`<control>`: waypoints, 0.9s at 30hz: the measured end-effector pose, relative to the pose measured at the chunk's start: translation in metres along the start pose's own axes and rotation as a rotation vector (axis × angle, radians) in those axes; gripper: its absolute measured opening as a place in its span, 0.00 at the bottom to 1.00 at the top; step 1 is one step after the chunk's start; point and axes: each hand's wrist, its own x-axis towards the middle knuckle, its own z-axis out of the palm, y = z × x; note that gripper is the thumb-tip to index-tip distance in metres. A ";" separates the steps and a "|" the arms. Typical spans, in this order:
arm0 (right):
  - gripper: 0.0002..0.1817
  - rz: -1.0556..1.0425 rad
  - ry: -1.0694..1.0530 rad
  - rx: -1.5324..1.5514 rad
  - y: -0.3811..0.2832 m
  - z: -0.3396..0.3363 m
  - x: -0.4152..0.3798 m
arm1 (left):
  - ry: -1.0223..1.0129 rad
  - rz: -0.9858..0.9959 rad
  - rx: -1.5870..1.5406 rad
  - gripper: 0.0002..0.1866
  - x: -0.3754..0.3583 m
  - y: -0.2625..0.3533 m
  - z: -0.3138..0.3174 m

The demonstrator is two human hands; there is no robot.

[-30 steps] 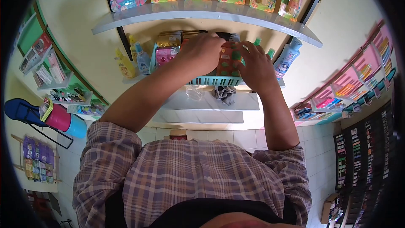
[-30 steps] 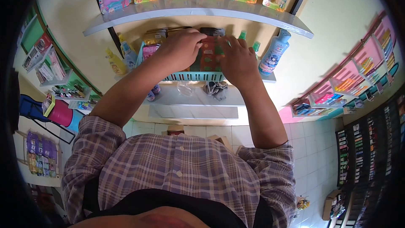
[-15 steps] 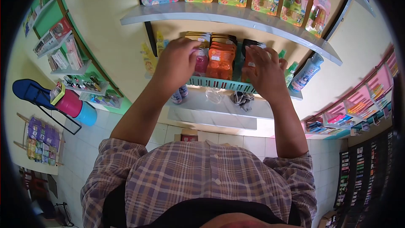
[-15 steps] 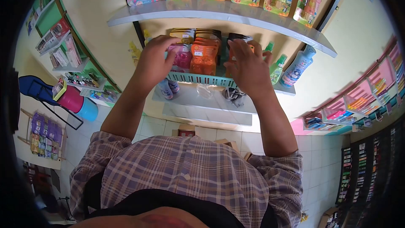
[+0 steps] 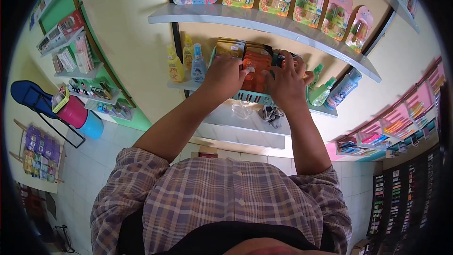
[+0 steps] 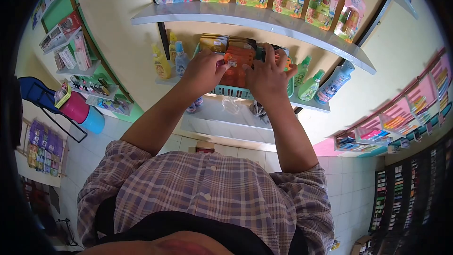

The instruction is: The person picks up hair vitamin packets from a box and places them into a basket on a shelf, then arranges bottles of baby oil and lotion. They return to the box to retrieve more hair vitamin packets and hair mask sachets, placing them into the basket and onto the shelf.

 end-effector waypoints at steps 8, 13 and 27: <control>0.13 0.054 -0.017 -0.007 -0.001 0.004 0.001 | -0.183 -0.099 -0.072 0.15 0.010 0.009 -0.006; 0.12 0.067 -0.017 -0.016 0.006 0.007 0.000 | -0.042 -0.006 -0.039 0.12 0.007 0.007 0.005; 0.16 0.149 0.032 0.148 0.008 -0.003 0.019 | -0.148 -0.164 -0.246 0.30 0.032 -0.002 -0.003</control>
